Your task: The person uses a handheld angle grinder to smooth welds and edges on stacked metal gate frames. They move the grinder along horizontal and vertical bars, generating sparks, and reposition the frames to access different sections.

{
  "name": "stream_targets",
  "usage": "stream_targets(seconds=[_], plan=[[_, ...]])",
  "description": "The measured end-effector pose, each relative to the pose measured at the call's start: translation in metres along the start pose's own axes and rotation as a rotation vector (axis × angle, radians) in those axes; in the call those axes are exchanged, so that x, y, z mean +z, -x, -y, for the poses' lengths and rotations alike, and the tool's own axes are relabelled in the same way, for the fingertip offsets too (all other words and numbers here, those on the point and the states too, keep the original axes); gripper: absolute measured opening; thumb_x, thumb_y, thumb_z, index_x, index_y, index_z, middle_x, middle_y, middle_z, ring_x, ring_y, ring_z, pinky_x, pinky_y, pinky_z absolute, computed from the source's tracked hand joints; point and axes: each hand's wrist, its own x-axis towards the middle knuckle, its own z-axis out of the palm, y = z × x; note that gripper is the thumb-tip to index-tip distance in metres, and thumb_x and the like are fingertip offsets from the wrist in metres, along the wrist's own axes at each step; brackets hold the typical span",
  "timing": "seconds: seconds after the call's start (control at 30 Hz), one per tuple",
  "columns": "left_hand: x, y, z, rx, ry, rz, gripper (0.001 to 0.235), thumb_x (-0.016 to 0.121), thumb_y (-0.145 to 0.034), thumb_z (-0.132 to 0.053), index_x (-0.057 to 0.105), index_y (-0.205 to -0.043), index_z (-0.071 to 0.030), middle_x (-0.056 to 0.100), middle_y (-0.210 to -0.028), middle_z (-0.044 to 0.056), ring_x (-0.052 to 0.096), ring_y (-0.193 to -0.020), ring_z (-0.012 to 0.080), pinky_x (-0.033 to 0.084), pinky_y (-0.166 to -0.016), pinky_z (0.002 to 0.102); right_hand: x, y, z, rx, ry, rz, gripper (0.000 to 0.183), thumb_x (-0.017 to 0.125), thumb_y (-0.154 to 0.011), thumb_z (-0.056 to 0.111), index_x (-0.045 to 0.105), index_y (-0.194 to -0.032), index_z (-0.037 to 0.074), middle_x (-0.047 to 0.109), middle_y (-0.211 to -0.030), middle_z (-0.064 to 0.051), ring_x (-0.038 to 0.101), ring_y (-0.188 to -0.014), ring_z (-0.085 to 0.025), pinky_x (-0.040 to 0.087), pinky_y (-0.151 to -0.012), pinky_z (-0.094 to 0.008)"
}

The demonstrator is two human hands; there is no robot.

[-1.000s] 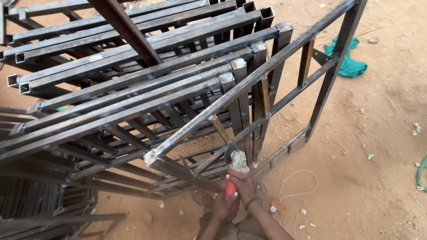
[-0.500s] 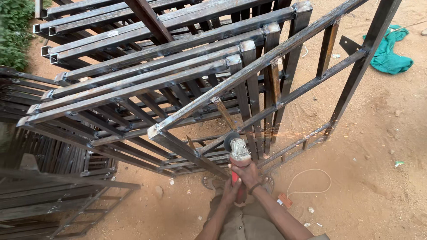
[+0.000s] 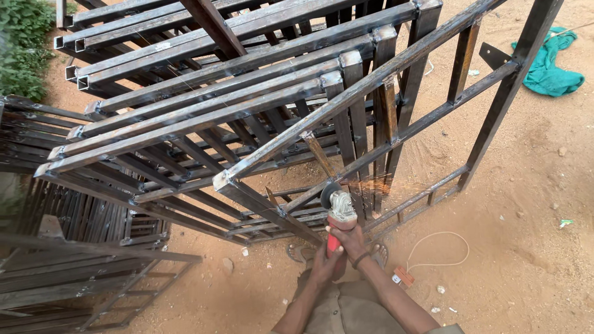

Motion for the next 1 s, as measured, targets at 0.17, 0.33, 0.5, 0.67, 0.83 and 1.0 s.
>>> stream_targets(seconds=[0.17, 0.33, 0.5, 0.67, 0.83, 1.0], plan=[[-0.001, 0.002, 0.009, -0.124, -0.021, -0.020, 0.054, 0.068, -0.096, -0.035, 0.059, -0.132, 0.005, 0.069, -0.116, 0.014, 0.065, -0.103, 0.0187, 0.054, -0.089, 0.036, -0.005, 0.004, -0.003, 0.002, -0.028, -0.038, 0.038, 0.081, -0.079, 0.012, 0.074, -0.112, -0.005, 0.074, -0.102, -0.009, 0.068, -0.087, -0.014, 0.056, -0.075, -0.031], [0.002, 0.001, 0.010, -0.071, -0.025, -0.003, 0.063, 0.068, -0.095, -0.041, 0.051, -0.140, -0.001, 0.064, -0.130, 0.008, 0.062, -0.119, 0.0149, 0.051, -0.101, 0.033, -0.009, 0.000, 0.001, -0.033, 0.028, 0.095, 0.039, 0.084, -0.076, 0.013, 0.073, -0.109, -0.005, 0.075, -0.101, -0.010, 0.070, -0.088, -0.014, 0.058, -0.077, -0.031], [0.009, 0.006, 0.017, -0.227, -0.112, -0.095, 0.063, 0.069, -0.094, -0.043, 0.059, -0.135, 0.004, 0.069, -0.125, 0.016, 0.066, -0.113, 0.0215, 0.054, -0.097, 0.036, -0.013, 0.007, 0.005, 0.040, 0.057, 0.002, 0.035, 0.083, -0.077, 0.014, 0.076, -0.106, -0.005, 0.077, -0.098, -0.009, 0.069, -0.084, -0.015, 0.057, -0.074, -0.031], [0.016, -0.011, 0.014, -0.109, -0.004, -0.011, 0.066, 0.068, -0.095, -0.047, 0.051, -0.141, -0.001, 0.064, -0.133, 0.010, 0.062, -0.122, 0.0166, 0.050, -0.103, 0.034, -0.019, -0.002, 0.021, -0.002, 0.058, 0.110, 0.038, 0.084, -0.075, 0.017, 0.074, -0.106, -0.004, 0.076, -0.098, -0.007, 0.069, -0.086, -0.013, 0.058, -0.076, -0.030], [0.043, -0.025, -0.005, -0.151, 0.018, -0.070, 0.065, 0.069, -0.093, -0.048, 0.060, -0.135, 0.000, 0.070, -0.122, 0.014, 0.067, -0.107, 0.0212, 0.055, -0.092, 0.037, -0.039, -0.020, 0.034, -0.022, 0.157, -0.015, 0.040, 0.085, -0.077, 0.019, 0.076, -0.108, -0.004, 0.077, -0.099, -0.009, 0.070, -0.086, -0.013, 0.058, -0.076, -0.029], [0.080, -0.077, -0.053, 0.018, -0.410, -0.043, 0.060, 0.076, -0.087, -0.044, 0.065, -0.126, 0.000, 0.074, -0.108, 0.014, 0.070, -0.099, 0.0185, 0.055, -0.087, 0.037, -0.072, -0.059, 0.072, -0.006, -0.218, -0.192, 0.042, 0.080, -0.075, 0.012, 0.070, -0.113, -0.003, 0.074, -0.094, -0.008, 0.070, -0.080, -0.018, 0.058, -0.070, -0.033]])
